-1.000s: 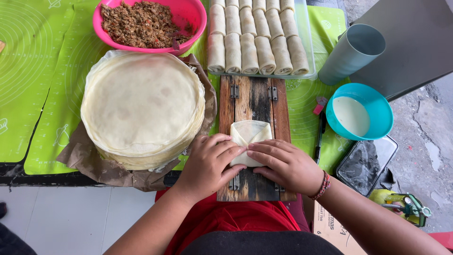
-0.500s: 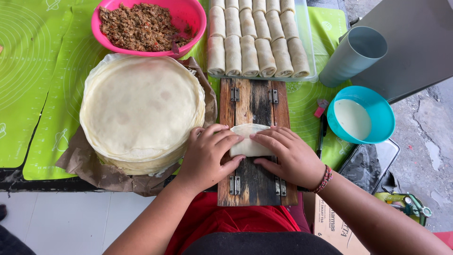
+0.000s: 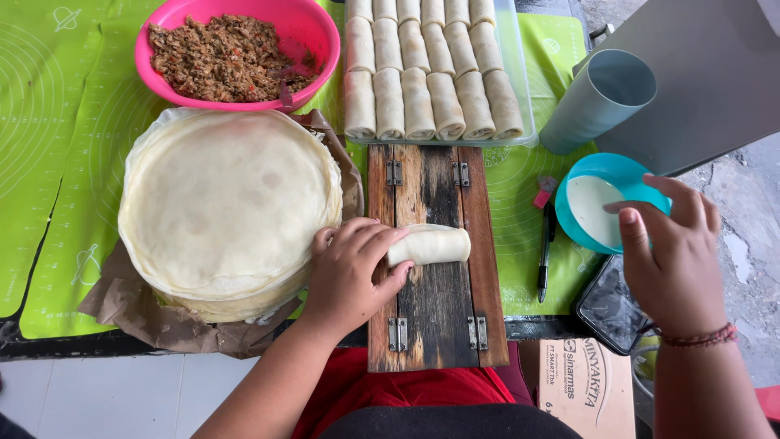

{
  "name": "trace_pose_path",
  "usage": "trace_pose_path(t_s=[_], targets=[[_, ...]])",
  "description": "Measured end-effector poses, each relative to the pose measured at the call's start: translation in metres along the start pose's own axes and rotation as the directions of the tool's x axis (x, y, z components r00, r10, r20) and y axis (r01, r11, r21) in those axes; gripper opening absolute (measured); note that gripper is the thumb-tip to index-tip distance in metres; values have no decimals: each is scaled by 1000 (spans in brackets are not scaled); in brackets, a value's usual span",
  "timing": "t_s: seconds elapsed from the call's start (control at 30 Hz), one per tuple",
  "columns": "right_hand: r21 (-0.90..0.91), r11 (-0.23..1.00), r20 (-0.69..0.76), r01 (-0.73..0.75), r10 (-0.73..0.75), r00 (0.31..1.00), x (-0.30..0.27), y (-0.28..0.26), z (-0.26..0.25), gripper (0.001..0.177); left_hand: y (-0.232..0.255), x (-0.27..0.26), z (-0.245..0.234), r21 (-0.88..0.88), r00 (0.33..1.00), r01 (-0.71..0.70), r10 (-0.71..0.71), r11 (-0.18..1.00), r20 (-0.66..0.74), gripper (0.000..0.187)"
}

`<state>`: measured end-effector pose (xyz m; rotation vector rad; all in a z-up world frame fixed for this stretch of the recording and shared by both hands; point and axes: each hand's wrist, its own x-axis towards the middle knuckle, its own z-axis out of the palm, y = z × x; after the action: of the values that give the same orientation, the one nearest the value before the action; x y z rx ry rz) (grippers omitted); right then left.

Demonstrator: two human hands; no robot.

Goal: The person prepares spring rolls by placing a filling onto thin wrappers, rolling them tightly using a wooden board, and sealing the edges with a liquid. The finished rolls are placed on a tray.

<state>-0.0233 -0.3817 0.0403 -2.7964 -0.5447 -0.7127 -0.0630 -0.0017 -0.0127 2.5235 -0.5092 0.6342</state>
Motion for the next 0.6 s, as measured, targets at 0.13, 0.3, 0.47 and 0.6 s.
trace_pose_path(t_s=[0.13,0.3,0.47,0.6], targets=[[-57,989,216,-133,142,966,-14,39,16,56,-1,0,1,-2,1000,7,-7,1000,12,35],[-171,963,462,-209,266,846,-9,39,23,69,0,-1,1,5,1000,2,-2,1000,10,34],[316,817,443,-483,323,836,-7,51,16,84,-1,-2,-1,-29,999,-34,34,999,-11,35],[222,612,550,-759,564,616,19,-1,-34,79,-3,-5,-3,3,995,-89,89,996,-37,41]])
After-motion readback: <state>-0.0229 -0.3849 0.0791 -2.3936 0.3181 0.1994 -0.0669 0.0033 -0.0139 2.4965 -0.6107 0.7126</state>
